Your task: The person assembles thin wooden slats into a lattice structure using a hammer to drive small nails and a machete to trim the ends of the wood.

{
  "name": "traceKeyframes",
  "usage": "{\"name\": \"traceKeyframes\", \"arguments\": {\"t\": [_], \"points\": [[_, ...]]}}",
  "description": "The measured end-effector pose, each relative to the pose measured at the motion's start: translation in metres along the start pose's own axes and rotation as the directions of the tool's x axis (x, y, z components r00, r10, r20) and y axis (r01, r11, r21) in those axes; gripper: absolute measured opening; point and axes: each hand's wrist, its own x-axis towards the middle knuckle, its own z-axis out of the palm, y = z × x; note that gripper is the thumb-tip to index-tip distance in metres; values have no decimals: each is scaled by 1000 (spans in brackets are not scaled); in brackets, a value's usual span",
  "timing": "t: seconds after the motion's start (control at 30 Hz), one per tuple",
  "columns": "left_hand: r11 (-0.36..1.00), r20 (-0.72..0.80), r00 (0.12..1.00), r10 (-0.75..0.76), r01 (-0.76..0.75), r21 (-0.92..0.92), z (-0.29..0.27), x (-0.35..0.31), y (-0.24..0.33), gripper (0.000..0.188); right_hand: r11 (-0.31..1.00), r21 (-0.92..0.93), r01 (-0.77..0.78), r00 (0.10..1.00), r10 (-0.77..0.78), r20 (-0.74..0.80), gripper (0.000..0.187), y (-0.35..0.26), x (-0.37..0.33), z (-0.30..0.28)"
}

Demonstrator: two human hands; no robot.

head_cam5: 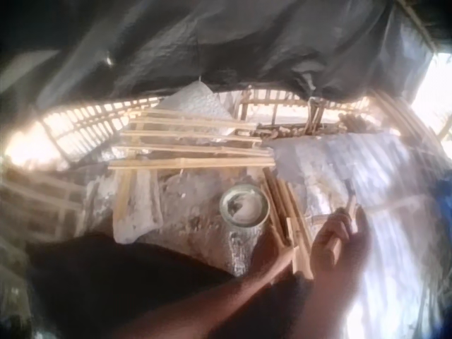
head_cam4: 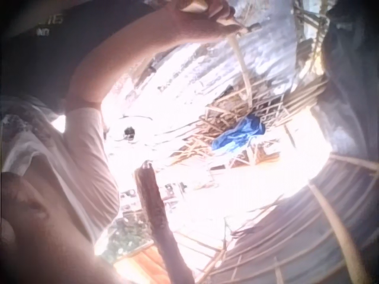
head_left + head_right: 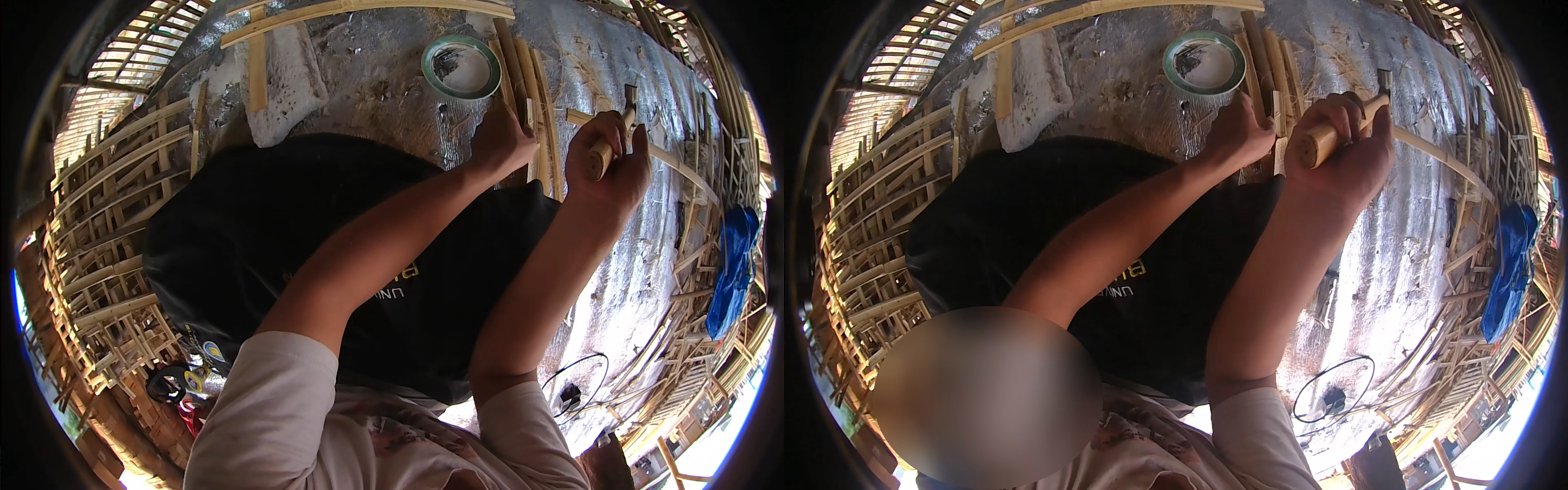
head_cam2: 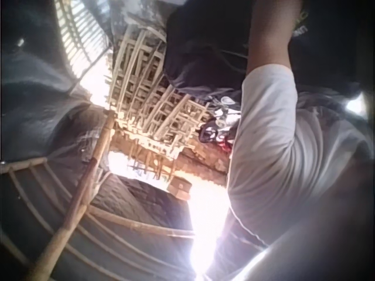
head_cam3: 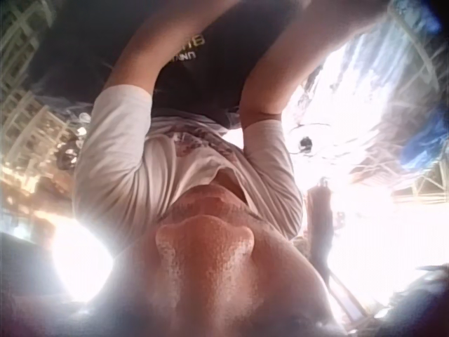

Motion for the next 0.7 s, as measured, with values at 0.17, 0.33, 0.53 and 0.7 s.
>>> {"name": "traceKeyframes", "arguments": {"t": [0.17, 0.33, 0.53, 0.7], "points": [[963, 401, 911, 94, -186, 196, -7, -8, 16, 24, 1000, 10, 5, 1000, -4, -12, 24, 0, -3, 4], [929, 517, 847, 127, -284, 238, -5, -4, 20, 23, 1000, -16, 10, 1000, -10, 18, 24, 1, 0, 1], [853, 522, 853, 7, -277, 442, 8, -6, 36, 27, 1000, -27, 7, 1000, -7, 17, 23, 1, -1, 2], [924, 462, 887, -9, -169, 343, 6, -5, 35, 37, 1000, 5, 9, 999, -10, 36, 23, 0, 0, 1]]}}
